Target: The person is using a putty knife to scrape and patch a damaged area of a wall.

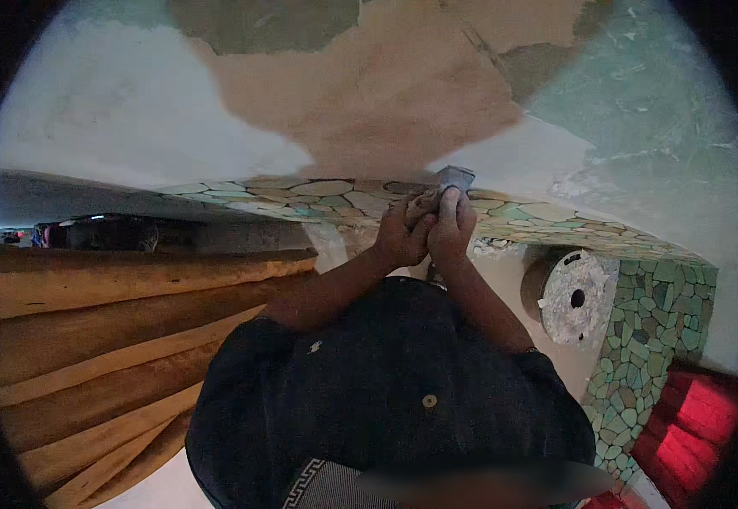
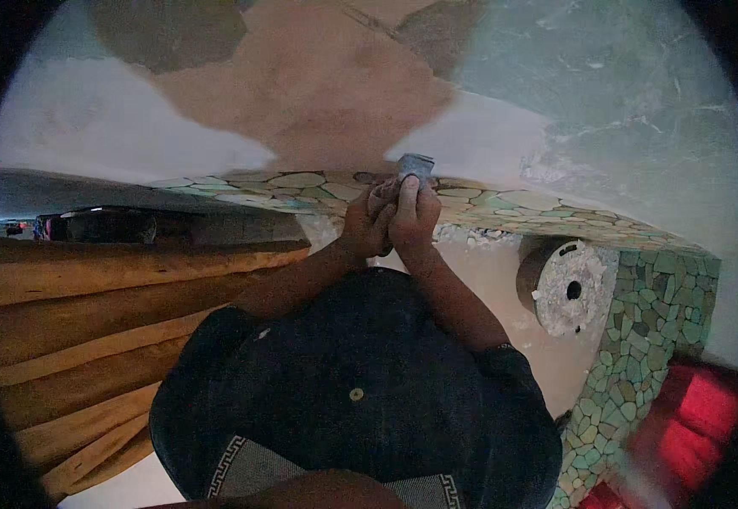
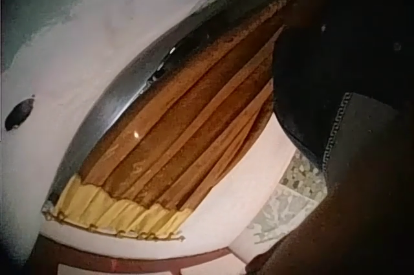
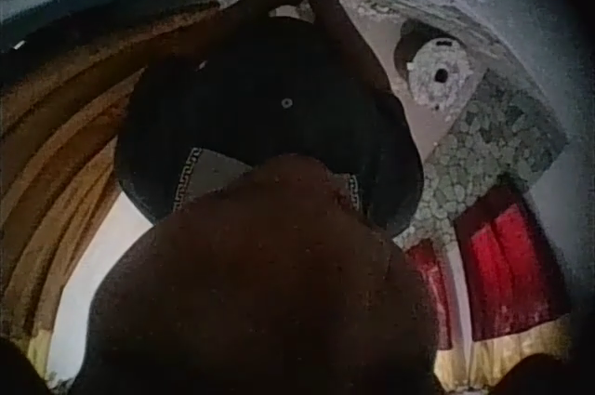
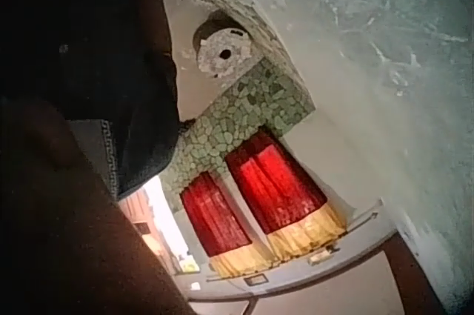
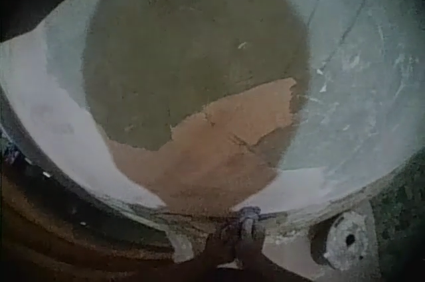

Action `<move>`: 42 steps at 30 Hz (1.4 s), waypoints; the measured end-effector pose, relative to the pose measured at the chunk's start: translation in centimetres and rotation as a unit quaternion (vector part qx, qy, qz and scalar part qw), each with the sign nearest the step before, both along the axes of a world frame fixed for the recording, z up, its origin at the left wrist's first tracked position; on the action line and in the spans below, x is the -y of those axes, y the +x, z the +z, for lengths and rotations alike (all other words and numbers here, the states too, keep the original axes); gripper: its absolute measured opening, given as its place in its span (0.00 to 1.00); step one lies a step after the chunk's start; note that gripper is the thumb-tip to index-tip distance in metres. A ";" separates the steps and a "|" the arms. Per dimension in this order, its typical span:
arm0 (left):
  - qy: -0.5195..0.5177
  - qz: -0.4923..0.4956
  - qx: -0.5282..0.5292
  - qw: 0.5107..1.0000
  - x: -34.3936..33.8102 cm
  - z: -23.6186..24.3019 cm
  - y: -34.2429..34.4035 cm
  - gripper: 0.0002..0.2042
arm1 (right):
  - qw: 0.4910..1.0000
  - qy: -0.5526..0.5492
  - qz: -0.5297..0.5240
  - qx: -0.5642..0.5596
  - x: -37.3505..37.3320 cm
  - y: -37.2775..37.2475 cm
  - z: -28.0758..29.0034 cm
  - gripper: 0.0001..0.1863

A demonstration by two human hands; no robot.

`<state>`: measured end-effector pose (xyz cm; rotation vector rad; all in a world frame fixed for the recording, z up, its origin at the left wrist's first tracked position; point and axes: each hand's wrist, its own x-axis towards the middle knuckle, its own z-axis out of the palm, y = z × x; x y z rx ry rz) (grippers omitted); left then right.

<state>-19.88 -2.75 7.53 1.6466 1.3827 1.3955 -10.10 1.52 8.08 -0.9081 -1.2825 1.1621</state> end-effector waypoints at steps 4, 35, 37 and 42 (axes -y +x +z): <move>0.001 -0.007 0.041 0.999 0.2 -1.9 -0.1 0.18 | 0.999 0.002 0.032 -0.013 0.7 0.1 1.1 0.16; 0.036 -0.004 -0.008 0.999 -0.5 1.0 -0.1 0.18 | 0.999 0.031 0.009 0.014 -0.7 0.3 0.4 0.14; 0.039 -0.005 -0.025 0.999 -1.1 1.5 -0.3 0.18 | 0.999 0.030 -0.015 -0.002 -1.0 0.0 0.6 0.14; 0.047 0.021 -0.094 0.994 -0.4 2.5 -0.2 0.17 | 0.999 0.035 -0.006 0.014 -0.4 -0.1 3.9 0.15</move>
